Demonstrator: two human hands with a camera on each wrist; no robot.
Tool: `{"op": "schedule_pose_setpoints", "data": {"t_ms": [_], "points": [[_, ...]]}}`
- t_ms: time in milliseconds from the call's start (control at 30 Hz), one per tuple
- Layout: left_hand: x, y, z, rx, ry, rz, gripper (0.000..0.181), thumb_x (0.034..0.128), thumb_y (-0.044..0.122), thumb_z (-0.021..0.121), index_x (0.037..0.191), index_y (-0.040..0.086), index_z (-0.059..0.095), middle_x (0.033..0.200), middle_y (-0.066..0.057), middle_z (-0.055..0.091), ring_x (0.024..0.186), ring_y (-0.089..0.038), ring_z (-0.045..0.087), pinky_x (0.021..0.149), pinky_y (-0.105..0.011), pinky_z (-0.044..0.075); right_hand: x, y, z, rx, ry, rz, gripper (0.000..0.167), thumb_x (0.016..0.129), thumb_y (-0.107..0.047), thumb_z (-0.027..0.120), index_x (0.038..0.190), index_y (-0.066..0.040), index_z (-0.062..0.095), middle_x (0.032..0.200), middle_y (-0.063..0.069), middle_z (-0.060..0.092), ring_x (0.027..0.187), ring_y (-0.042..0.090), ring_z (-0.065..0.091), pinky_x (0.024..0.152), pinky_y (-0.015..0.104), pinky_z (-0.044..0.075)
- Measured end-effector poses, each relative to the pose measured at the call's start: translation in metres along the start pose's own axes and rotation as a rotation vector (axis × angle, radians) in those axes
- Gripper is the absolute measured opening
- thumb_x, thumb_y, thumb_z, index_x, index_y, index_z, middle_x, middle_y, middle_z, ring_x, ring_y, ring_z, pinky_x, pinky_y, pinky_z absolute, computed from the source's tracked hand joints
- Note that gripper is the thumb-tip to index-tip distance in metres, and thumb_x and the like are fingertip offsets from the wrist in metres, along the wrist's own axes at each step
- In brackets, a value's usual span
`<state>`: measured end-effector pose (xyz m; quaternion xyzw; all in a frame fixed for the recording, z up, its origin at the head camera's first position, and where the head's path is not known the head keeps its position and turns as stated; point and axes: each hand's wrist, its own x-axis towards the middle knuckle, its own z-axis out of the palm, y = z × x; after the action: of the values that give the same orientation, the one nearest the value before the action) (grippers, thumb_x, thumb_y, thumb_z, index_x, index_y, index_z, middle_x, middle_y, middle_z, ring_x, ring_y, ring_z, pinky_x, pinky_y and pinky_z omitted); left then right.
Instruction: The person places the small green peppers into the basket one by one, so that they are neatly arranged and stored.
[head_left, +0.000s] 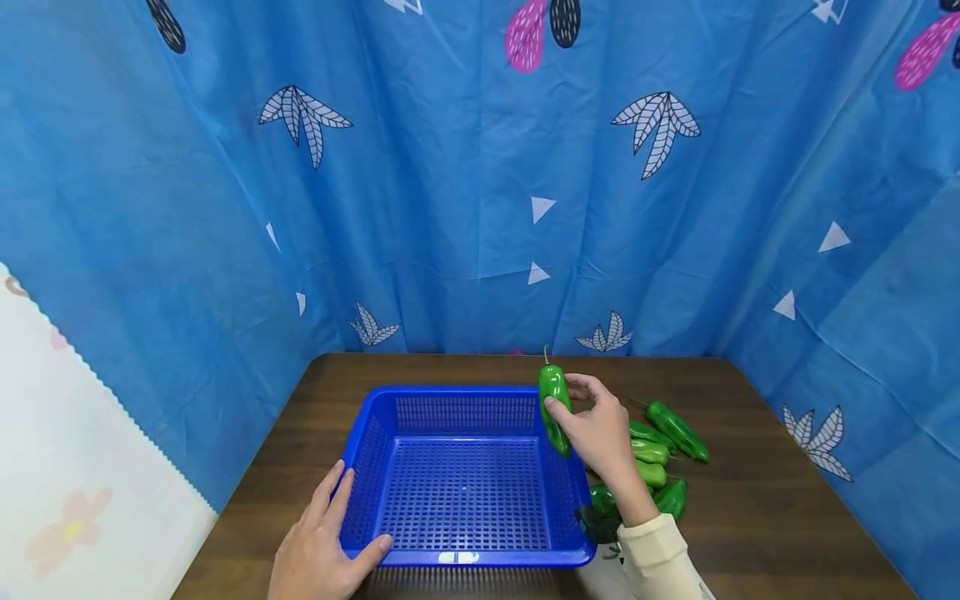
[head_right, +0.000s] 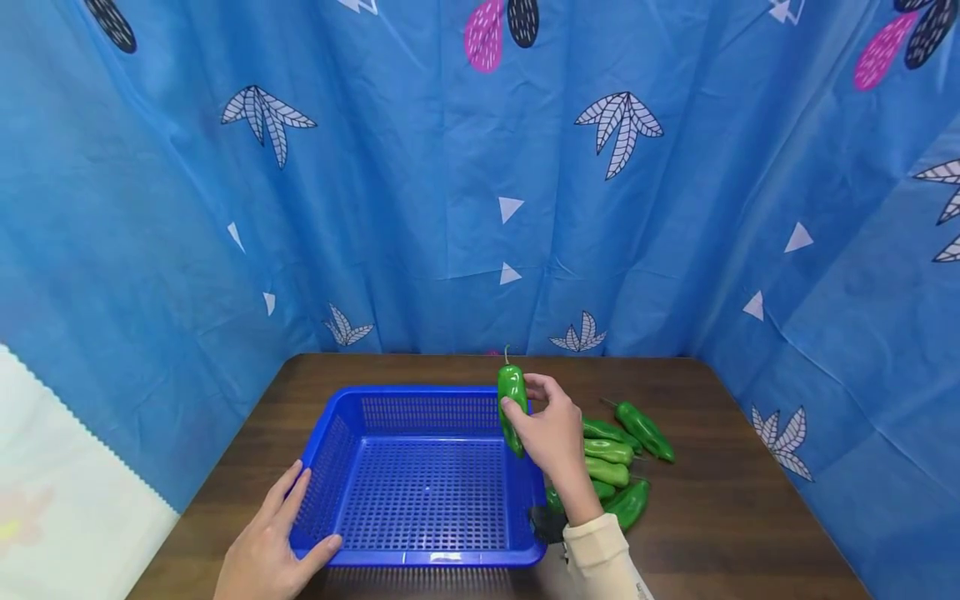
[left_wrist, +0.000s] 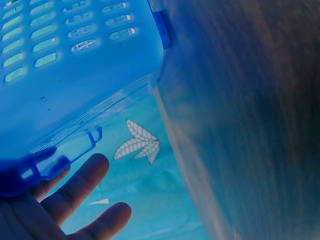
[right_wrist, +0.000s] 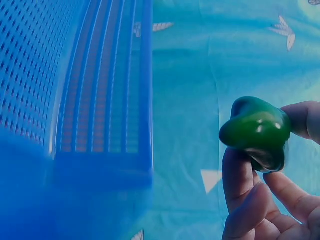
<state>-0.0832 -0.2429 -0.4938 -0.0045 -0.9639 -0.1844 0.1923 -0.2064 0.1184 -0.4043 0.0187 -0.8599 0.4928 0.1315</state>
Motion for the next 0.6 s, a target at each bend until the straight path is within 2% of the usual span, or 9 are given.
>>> {"op": "schedule_pose_setpoints", "data": {"t_ms": [267, 467, 600], "points": [[0.001, 0.002, 0.001, -0.001, -0.010, -0.020, 0.103, 0.0725, 0.069, 0.076, 0.147, 0.003, 0.049, 0.156, -0.011, 0.042, 0.116, -0.044, 0.064, 0.073, -0.059, 0.055, 0.015, -0.010, 0.030, 0.125, -0.114, -0.012, 0.043, 0.088, -0.034, 0.077, 0.127, -0.020, 0.064, 0.113, 0.007, 0.073, 0.084, 0.020, 0.072, 0.065, 0.031, 0.059], [0.001, 0.002, 0.001, -0.021, -0.018, -0.027, 0.102, 0.0724, 0.069, 0.076, 0.147, 0.006, 0.049, 0.155, -0.010, 0.042, 0.112, -0.043, 0.066, 0.072, -0.060, 0.055, 0.021, -0.017, 0.054, 0.236, -0.214, 0.006, 0.046, 0.087, -0.033, 0.079, 0.128, -0.019, 0.064, 0.114, 0.009, 0.072, 0.085, 0.020, 0.073, 0.067, 0.035, 0.060], [0.002, 0.001, 0.001, -0.023, -0.013, -0.027, 0.101, 0.0722, 0.069, 0.076, 0.147, 0.006, 0.050, 0.154, -0.010, 0.043, 0.111, -0.043, 0.066, 0.069, -0.058, 0.055, 0.024, -0.022, 0.072, 0.265, -0.268, 0.001, 0.046, 0.087, -0.032, 0.079, 0.129, -0.018, 0.064, 0.114, 0.010, 0.072, 0.087, 0.019, 0.073, 0.068, 0.034, 0.061]]}}
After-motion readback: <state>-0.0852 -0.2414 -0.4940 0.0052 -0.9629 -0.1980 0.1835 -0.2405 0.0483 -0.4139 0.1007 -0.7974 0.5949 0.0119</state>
